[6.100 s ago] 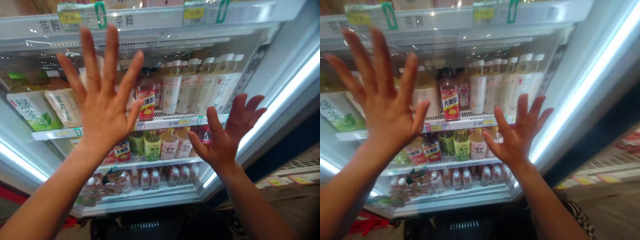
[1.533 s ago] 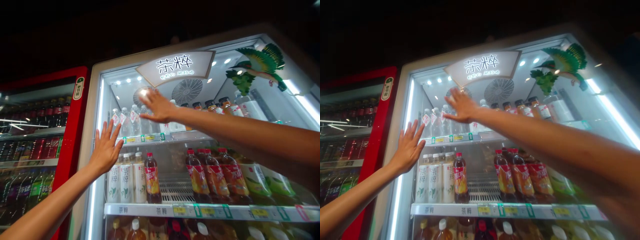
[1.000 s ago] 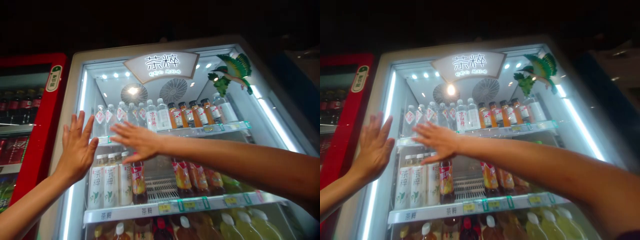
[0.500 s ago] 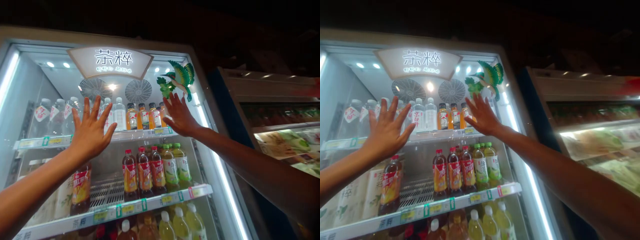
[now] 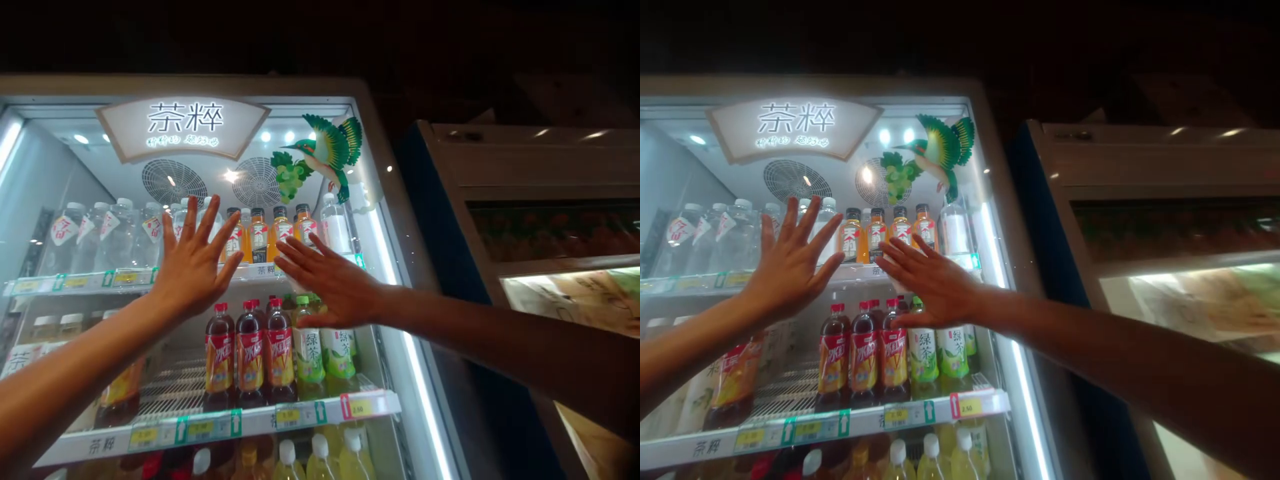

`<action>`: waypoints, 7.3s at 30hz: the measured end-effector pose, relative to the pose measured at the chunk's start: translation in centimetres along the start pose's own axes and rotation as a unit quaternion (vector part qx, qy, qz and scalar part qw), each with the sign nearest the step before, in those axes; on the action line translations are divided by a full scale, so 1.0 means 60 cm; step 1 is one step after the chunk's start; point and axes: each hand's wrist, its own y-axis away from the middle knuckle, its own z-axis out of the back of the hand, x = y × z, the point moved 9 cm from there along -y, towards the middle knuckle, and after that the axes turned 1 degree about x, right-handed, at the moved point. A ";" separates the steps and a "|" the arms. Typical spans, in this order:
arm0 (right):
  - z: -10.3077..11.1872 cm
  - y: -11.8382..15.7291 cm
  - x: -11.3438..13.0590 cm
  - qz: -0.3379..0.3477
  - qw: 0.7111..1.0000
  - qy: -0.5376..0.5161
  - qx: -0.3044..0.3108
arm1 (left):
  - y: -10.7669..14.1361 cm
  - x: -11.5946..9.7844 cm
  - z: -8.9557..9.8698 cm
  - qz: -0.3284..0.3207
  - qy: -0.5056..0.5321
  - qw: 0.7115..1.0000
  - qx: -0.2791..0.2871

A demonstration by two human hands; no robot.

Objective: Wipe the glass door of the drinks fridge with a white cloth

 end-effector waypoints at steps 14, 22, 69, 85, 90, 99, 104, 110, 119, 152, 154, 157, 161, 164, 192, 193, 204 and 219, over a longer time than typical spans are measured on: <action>0.005 -0.089 -0.014 -0.124 0.990 -0.014 -0.073 | 0.026 0.045 0.004 0.017 -0.037 0.999 -0.004; -0.034 -0.209 0.135 0.042 0.998 -0.020 -0.045 | 0.130 0.195 0.046 0.033 -0.077 0.996 0.017; -0.136 -0.362 0.419 0.099 0.993 -0.051 -0.025 | 0.365 0.344 0.088 0.017 -0.032 0.999 0.041; -0.096 -0.063 0.293 -0.186 0.979 0.004 -0.083 | 0.323 0.121 0.035 -0.046 0.015 0.999 0.005; -0.131 -0.016 0.367 -0.067 0.997 -0.041 -0.001 | 0.369 0.052 0.020 -0.053 0.023 0.998 0.018; -0.131 0.092 0.380 -0.163 0.986 0.036 -0.018 | 0.425 -0.010 0.002 -0.017 0.078 0.997 0.006; -0.098 0.183 0.264 -0.370 0.925 0.065 -0.047 | 0.415 -0.032 -0.010 -0.015 0.087 0.996 -0.001; -0.102 0.202 0.289 -0.283 0.957 0.049 -0.036 | 0.392 -0.059 -0.021 -0.005 0.065 0.998 -0.005; -0.106 0.164 0.315 -0.279 0.958 0.009 -0.063 | 0.431 -0.049 -0.012 0.055 -0.017 0.998 0.035; -0.248 -0.314 0.716 -0.296 0.955 -0.011 -0.029 | 0.655 0.359 0.065 0.047 0.024 0.995 0.084; -0.244 -0.309 0.698 -0.319 0.947 -0.004 -0.025 | 0.654 0.353 0.065 0.056 0.039 0.994 0.082; -0.240 -0.282 0.689 -0.358 0.933 0.015 -0.027 | 0.652 0.331 0.064 0.075 0.069 0.992 0.077; -0.241 -0.212 0.700 -0.355 0.934 0.039 -0.021 | 0.652 0.266 0.056 0.060 0.088 0.991 0.083; -0.224 -0.167 0.644 -0.374 0.925 0.063 -0.034 | 0.643 0.212 0.044 0.054 0.088 0.992 0.075; -0.044 0.185 0.226 -0.061 0.994 0.035 -0.087 | 0.337 -0.163 -0.009 -0.099 -0.042 0.994 0.001; -0.045 0.175 0.240 0.015 0.997 0.026 -0.071 | 0.323 -0.161 -0.006 -0.121 -0.052 0.991 0.006; -0.030 0.013 0.179 0.097 0.991 -0.041 -0.082 | 0.214 -0.068 -0.008 -0.097 -0.104 0.988 0.056; -0.045 -0.124 0.182 0.052 0.987 -0.024 -0.151 | 0.282 0.073 0.015 0.003 -0.084 0.993 0.083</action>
